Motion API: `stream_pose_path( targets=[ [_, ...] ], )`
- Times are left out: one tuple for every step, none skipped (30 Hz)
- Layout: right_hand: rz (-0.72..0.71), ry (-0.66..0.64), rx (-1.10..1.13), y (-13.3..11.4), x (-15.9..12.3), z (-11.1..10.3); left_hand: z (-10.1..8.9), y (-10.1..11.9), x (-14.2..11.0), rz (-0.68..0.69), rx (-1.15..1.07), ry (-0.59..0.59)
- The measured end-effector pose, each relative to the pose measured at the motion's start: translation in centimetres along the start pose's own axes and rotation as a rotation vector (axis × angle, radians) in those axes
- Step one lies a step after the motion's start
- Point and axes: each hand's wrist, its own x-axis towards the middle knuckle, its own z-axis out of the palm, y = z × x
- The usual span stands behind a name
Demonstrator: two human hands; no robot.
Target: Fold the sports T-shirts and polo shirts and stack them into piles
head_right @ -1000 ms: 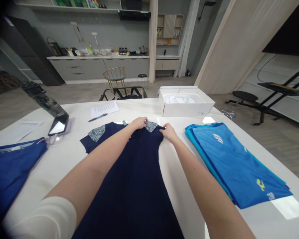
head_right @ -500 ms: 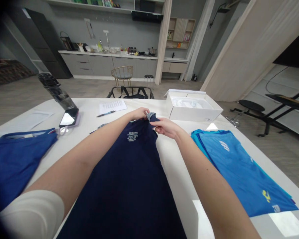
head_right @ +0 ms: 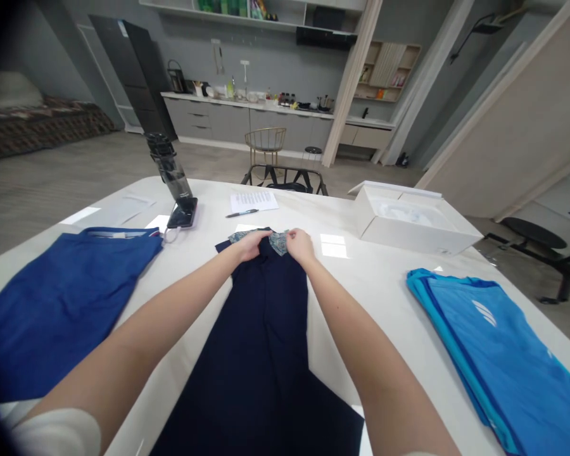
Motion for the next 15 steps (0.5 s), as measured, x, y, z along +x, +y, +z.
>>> stream_pose_path(
  targets=[
    [-0.016,0.074,-0.121,1.0,0.3,0.0,-0.1,-0.4,-0.3,0.051,0.126,0.070],
    [-0.011,0.126,-0.218,2.0,0.5,-0.1,-0.1,-0.7,-0.4,0.099,0.268,0.138],
    [0.007,0.148,-0.286,3.0,0.7,-0.2,0.0,-0.9,-0.5,0.143,0.406,0.195],
    [0.026,0.147,-0.328,3.8,0.9,-0.3,0.1,-1.0,-0.5,0.176,0.520,0.233],
    [0.043,0.130,-0.349,4.4,1.1,-0.4,0.2,-1.1,-0.5,0.199,0.621,0.253],
    [0.054,0.106,-0.353,4.9,1.3,-0.4,0.2,-1.1,-0.4,0.218,0.720,0.266],
    [0.058,0.086,-0.348,5.3,1.4,-0.3,0.2,-1.1,-0.2,0.230,0.790,0.274],
    [0.062,0.074,-0.339,5.6,1.5,-0.2,0.2,-1.1,-0.1,0.237,0.820,0.279],
    [0.065,0.069,-0.330,5.7,1.5,-0.1,0.1,-1.1,0.0,0.248,0.834,0.288],
    [0.066,0.068,-0.323,5.8,1.6,0.1,-0.1,-1.2,0.0,0.260,0.847,0.296],
    [0.061,0.068,-0.316,5.7,1.6,0.2,-0.2,-1.2,0.0,0.272,0.870,0.304],
    [0.052,0.068,-0.312,5.7,1.7,0.3,-0.2,-1.2,-0.2,0.281,0.905,0.313],
    [0.040,0.068,-0.310,5.7,1.7,0.3,-0.2,-1.2,-0.6,0.293,0.955,0.324],
    [0.024,0.070,-0.308,5.6,1.6,0.3,-0.2,-1.2,-1.0,0.318,1.020,0.340],
    [0.009,0.081,-0.305,5.5,1.5,0.3,0.0,-1.1,-1.6,0.362,1.097,0.365]
  ],
)
